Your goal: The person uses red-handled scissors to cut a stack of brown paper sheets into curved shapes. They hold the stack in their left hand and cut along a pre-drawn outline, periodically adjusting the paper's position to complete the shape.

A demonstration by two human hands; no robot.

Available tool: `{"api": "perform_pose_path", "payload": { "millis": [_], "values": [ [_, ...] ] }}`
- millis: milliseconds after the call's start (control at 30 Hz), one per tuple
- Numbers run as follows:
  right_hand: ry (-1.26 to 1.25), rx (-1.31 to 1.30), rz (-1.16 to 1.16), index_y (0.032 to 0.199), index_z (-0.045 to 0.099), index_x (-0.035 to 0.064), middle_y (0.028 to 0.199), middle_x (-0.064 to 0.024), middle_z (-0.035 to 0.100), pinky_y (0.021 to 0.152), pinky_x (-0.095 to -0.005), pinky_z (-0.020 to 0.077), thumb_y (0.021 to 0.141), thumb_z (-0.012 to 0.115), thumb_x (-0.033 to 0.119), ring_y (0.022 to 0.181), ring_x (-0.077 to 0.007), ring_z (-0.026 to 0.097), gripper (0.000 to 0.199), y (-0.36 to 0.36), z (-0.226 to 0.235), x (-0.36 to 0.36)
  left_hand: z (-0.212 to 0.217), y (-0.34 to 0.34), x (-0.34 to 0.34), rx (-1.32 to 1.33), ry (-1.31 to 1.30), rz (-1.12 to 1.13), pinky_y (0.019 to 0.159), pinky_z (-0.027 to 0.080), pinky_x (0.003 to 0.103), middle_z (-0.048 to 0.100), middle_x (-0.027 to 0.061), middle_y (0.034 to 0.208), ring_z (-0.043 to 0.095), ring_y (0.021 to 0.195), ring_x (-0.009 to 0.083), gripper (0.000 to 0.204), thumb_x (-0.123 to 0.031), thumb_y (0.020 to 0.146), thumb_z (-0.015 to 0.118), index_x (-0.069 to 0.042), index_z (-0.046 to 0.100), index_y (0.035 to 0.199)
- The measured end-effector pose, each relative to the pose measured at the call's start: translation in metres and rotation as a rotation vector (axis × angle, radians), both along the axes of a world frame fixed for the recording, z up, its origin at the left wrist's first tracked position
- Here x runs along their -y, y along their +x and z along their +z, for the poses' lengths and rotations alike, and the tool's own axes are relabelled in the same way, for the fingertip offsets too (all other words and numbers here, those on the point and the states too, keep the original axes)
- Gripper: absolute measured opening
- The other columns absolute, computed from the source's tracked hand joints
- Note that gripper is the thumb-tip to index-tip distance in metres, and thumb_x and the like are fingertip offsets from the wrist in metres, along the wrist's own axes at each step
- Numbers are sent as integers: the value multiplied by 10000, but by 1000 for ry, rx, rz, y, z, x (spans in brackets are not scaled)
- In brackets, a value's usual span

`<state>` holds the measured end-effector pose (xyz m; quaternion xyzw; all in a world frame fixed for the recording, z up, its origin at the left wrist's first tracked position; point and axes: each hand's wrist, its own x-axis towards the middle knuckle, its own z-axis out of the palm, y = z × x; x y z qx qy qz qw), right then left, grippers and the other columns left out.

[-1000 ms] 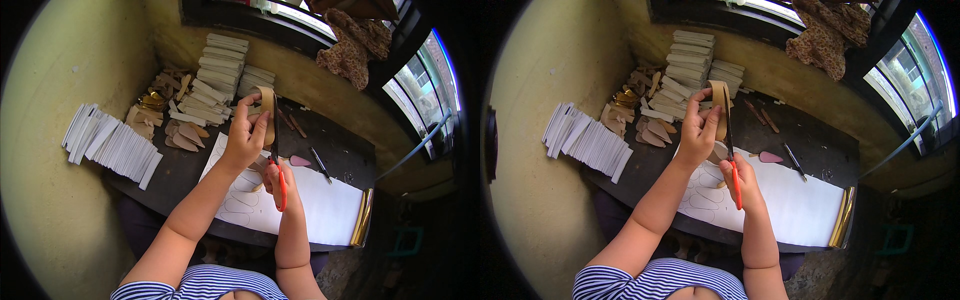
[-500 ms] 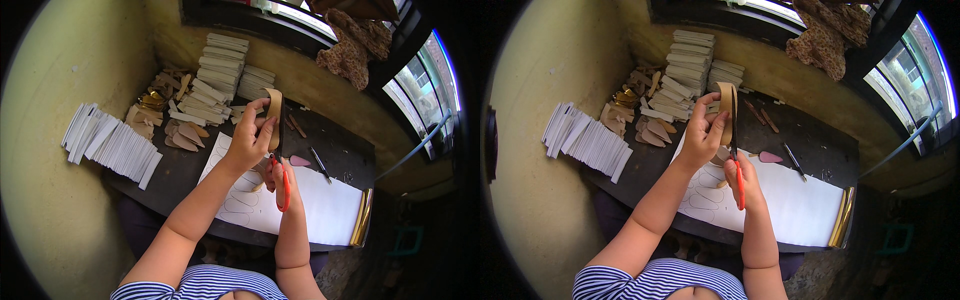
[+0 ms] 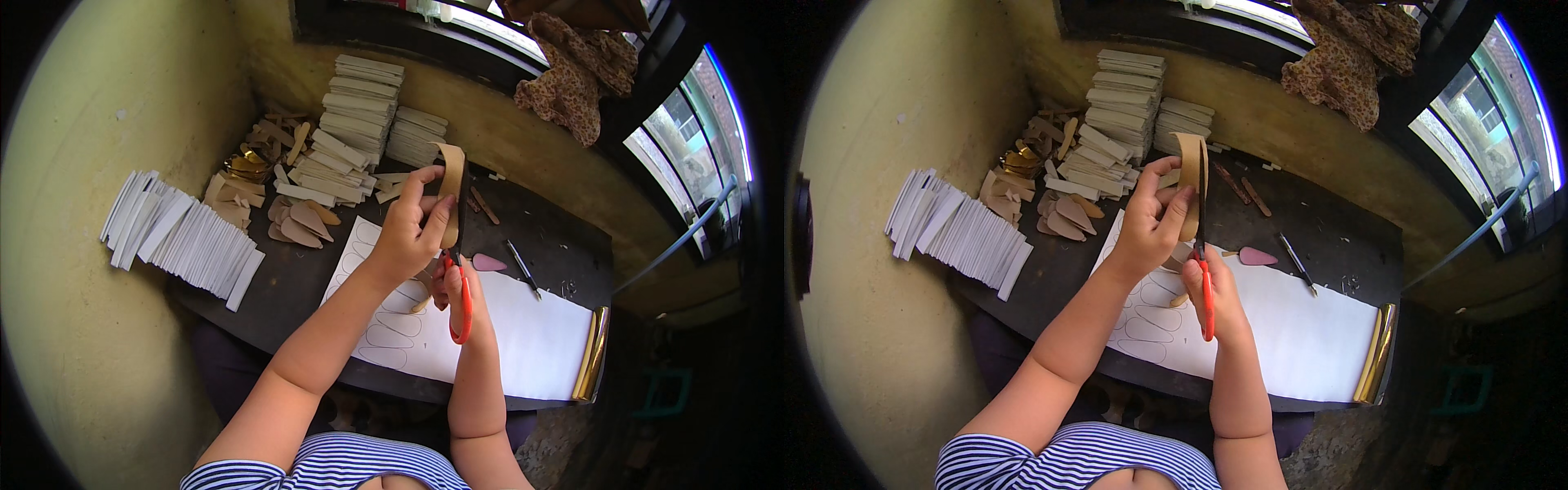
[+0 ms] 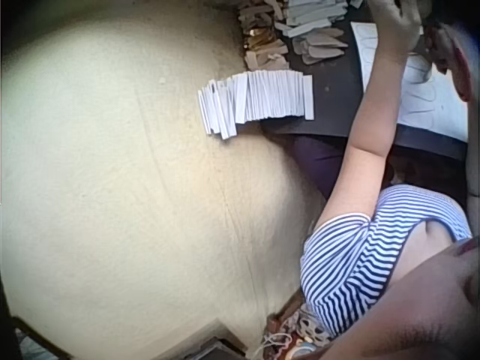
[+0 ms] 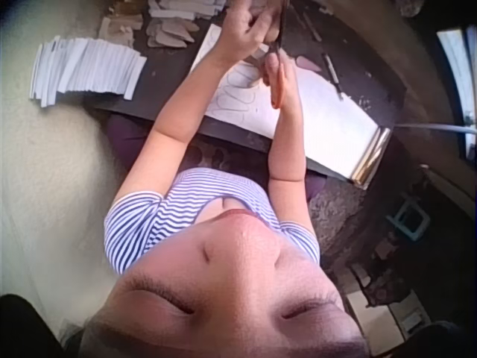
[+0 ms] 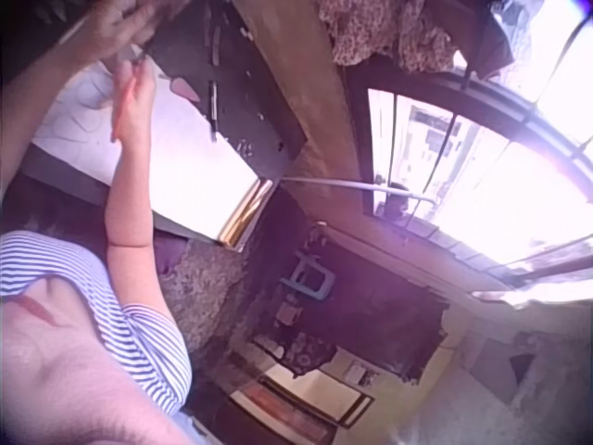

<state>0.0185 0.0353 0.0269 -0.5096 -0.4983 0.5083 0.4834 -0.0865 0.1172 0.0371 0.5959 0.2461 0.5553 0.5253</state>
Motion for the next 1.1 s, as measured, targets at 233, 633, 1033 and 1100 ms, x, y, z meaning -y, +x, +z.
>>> {"api": "perform_pose_path", "payload": {
  "millis": [233, 633, 1033, 1100],
  "values": [
    [-74, -61, 23, 798, 415, 63, 591, 32, 327, 436, -200, 238, 817, 442, 590, 496, -62, 297, 529, 3, 5, 2, 2, 1, 2, -10, -25, -5, 647, 413, 174, 618, 86, 862, 536, 737, 49, 313, -95, 904, 456, -6, 328, 1176],
    [-19, 6, 16, 800, 427, 63, 583, 30, 329, 434, -202, 231, 806, 485, 573, 493, -65, 293, 513, 5, -3, -2, 6, -6, -4, 2, -88, 59, 634, 399, 163, 597, 40, 789, 520, 718, 31, 154, -124, 901, 480, -12, 445, 1001],
    [53, 25, 58, 809, 436, 43, 628, 8, 381, 480, -219, 298, 793, 444, 626, 539, -83, 339, 583, 0, -2, -2, -6, 11, 1, 75, 129, 326, 414, 301, 210, 492, 24, 513, 397, 473, 20, 155, -83, 874, 516, -8, 400, 804],
    [63, 24, 51, 811, 435, 40, 645, 8, 382, 490, -221, 303, 793, 437, 631, 551, -85, 340, 591, 1, -1, -1, -7, 12, 3, 47, 125, 302, 414, 306, 211, 483, 24, 504, 396, 465, 24, 152, -75, 872, 515, -7, 399, 803]
  ]
}}
